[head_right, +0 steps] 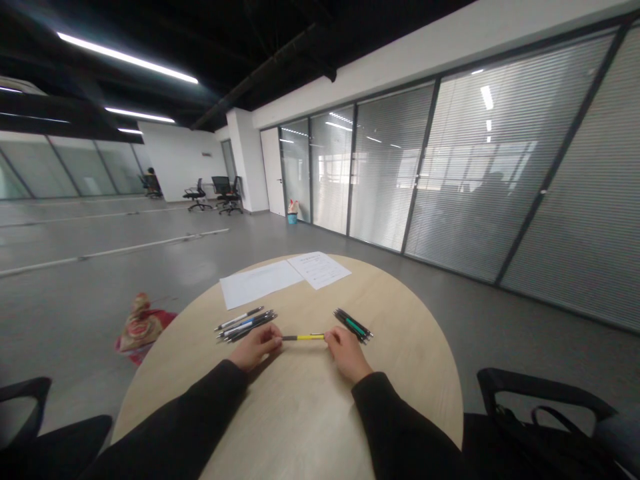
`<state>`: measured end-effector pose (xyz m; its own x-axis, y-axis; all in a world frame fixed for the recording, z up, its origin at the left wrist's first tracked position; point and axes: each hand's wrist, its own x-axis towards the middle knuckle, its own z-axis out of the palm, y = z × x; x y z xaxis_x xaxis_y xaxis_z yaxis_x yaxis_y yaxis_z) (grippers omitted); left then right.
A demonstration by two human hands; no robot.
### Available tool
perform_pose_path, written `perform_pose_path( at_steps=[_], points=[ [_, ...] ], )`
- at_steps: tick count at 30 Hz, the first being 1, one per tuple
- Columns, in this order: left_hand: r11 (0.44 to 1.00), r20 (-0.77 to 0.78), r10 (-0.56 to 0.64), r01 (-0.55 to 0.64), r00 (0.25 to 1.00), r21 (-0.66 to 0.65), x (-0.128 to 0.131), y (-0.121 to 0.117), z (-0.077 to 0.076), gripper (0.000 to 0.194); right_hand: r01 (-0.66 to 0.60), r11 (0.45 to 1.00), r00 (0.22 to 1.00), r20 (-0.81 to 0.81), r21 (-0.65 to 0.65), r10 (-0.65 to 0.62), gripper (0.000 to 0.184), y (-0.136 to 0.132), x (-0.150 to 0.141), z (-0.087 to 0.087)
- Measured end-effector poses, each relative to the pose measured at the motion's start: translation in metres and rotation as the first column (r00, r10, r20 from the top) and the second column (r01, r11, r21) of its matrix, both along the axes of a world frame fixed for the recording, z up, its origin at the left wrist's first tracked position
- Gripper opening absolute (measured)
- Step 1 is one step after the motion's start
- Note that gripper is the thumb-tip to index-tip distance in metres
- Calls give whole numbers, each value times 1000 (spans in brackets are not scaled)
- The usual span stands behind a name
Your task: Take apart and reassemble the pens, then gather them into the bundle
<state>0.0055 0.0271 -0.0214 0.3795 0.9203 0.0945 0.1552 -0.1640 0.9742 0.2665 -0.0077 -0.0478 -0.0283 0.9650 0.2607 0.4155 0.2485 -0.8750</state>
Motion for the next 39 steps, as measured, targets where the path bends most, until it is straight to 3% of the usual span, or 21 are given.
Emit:
perform_pose_path(
  at_steps=[8, 18, 39],
  points=[
    [999, -6, -44, 44, 999, 17, 1, -2, 1, 37, -22, 999, 1000, -23, -31, 21, 31, 7, 2, -9],
    [988, -187, -32, 60, 982, 145, 2, -9, 10, 35, -52, 996, 994, -96, -70, 45, 30, 9, 3, -12],
    [972, -321, -80, 146, 944, 185, 1, -8, 14, 49, -71, 996, 992, -107, -54, 65, 24, 2, 4, -2]
  ],
)
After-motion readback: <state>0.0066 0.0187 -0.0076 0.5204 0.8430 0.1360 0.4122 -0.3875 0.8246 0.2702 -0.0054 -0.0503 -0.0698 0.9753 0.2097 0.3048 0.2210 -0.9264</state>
